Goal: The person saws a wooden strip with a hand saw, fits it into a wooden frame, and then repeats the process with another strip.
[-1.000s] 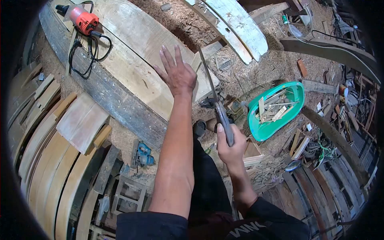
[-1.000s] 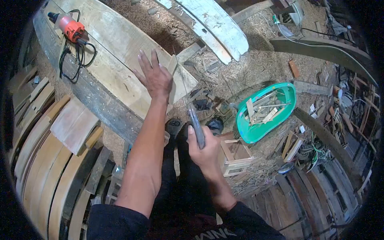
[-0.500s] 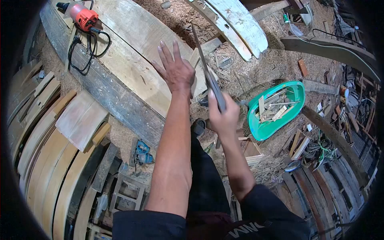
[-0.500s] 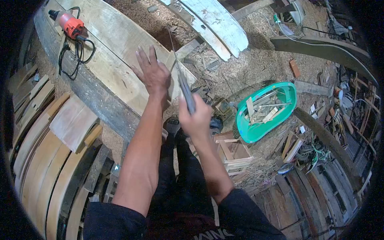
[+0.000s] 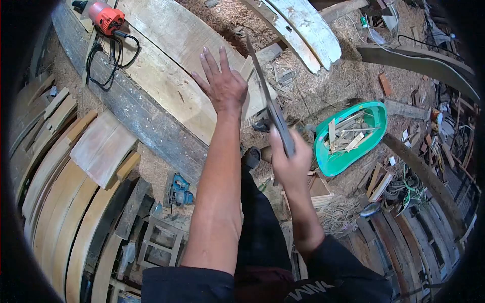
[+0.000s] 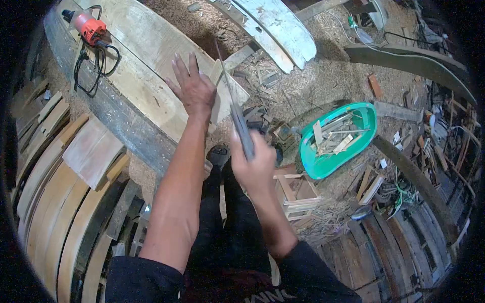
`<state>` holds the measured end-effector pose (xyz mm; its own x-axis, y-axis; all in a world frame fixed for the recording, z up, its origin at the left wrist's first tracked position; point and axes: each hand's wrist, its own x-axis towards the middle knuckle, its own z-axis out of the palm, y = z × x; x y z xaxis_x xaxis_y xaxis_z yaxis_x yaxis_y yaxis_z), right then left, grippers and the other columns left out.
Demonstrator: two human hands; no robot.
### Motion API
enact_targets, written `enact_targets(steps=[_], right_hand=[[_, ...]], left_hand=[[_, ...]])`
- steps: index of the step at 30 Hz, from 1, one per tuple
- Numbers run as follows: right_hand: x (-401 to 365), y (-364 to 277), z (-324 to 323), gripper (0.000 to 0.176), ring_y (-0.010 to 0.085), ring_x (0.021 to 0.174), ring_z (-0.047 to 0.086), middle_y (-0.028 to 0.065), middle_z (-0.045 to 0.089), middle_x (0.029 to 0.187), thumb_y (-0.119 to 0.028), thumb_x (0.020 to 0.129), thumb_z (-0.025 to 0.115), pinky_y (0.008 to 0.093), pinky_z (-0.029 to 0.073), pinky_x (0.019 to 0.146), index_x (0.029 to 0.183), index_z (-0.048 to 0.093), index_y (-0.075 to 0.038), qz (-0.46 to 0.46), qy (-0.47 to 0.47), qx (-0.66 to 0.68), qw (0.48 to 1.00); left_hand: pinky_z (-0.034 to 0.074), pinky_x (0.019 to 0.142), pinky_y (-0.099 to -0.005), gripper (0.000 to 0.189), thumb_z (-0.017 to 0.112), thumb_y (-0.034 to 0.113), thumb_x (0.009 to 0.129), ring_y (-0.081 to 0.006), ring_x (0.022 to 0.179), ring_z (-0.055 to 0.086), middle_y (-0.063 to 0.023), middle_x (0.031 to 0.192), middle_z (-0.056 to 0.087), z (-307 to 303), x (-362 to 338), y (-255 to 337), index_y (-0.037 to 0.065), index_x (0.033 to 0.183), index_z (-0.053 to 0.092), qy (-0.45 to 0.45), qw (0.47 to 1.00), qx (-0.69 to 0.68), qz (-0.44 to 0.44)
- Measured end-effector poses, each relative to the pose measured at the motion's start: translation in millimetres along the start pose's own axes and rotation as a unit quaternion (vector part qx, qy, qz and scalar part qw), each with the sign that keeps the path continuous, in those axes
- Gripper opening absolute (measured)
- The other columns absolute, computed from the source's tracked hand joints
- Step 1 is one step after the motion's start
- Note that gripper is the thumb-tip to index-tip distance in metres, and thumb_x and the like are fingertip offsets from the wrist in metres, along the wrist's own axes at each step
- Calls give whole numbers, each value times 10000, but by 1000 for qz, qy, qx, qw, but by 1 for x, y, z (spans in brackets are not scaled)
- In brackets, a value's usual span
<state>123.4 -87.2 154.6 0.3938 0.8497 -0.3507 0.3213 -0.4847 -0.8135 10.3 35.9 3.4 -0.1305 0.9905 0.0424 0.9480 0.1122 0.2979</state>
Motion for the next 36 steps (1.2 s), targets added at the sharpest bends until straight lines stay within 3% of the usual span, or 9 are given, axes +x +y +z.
enact_targets(steps=[3,6,9,15,18,24,31,34,36], right_hand=[[-26,8,-8,259,158,472,532,125,515,547,-208,935,681,338,435,488,784,604,-12,5,12,25,1000],[28,8,22,231,127,486,531,122,534,556,-163,928,692,316,436,493,790,610,2,-42,16,-23,999],[32,3,25,223,134,484,527,127,546,563,-168,927,691,321,440,496,804,620,4,-8,11,10,1000],[-22,-3,-5,247,175,471,515,127,540,557,-213,941,669,350,443,500,818,623,-4,15,7,22,1000],[30,6,28,216,120,494,524,104,541,553,-165,934,685,314,444,504,822,631,12,-1,7,-10,1000],[-31,-3,-14,246,154,481,531,112,542,556,-210,948,663,345,441,496,821,631,-2,17,-4,-1,1000],[23,-6,10,199,122,506,561,109,572,568,-156,925,692,321,460,512,820,647,8,2,-2,-38,999],[-26,-4,-12,262,192,487,570,150,567,576,-216,939,673,356,457,510,791,619,-6,-5,6,9,1000],[-14,-2,-1,256,182,503,574,151,570,585,-217,941,672,350,457,515,819,631,4,5,5,-2,1000]], left_hand=[[60,1187,-641,639,488,190,907,-327,1524,179,-166,1637,223,1,3,-1,176,1533,361,7,1000,-2,-2],[61,1189,-638,640,487,189,905,-322,1525,180,-164,1637,222,-1,2,0,180,1532,361,7,1000,-6,-1],[62,1189,-638,643,487,188,902,-320,1524,183,-163,1637,223,-2,5,2,182,1533,361,12,1000,-5,-2],[72,1186,-642,656,498,191,896,-320,1521,195,-161,1636,227,2,4,-3,189,1536,357,8,1000,3,-1],[56,1188,-645,655,499,208,892,-325,1529,169,-175,1640,210,-1,0,-1,181,1533,366,-1,1000,-1,-2],[50,1185,-652,657,498,211,891,-332,1532,161,-189,1637,210,0,2,-1,173,1534,366,1,1000,-8,1],[39,1190,-645,674,501,212,891,-335,1531,160,-190,1641,198,-2,3,0,178,1546,343,-3,1000,-1,1],[61,1183,-650,641,496,186,905,-336,1519,195,-177,1626,245,1,2,-1,180,1532,366,13,1000,1,4],[53,1185,-652,660,500,199,892,-339,1525,176,-186,1632,225,1,2,-3,177,1536,360,3,1000,1,2]])
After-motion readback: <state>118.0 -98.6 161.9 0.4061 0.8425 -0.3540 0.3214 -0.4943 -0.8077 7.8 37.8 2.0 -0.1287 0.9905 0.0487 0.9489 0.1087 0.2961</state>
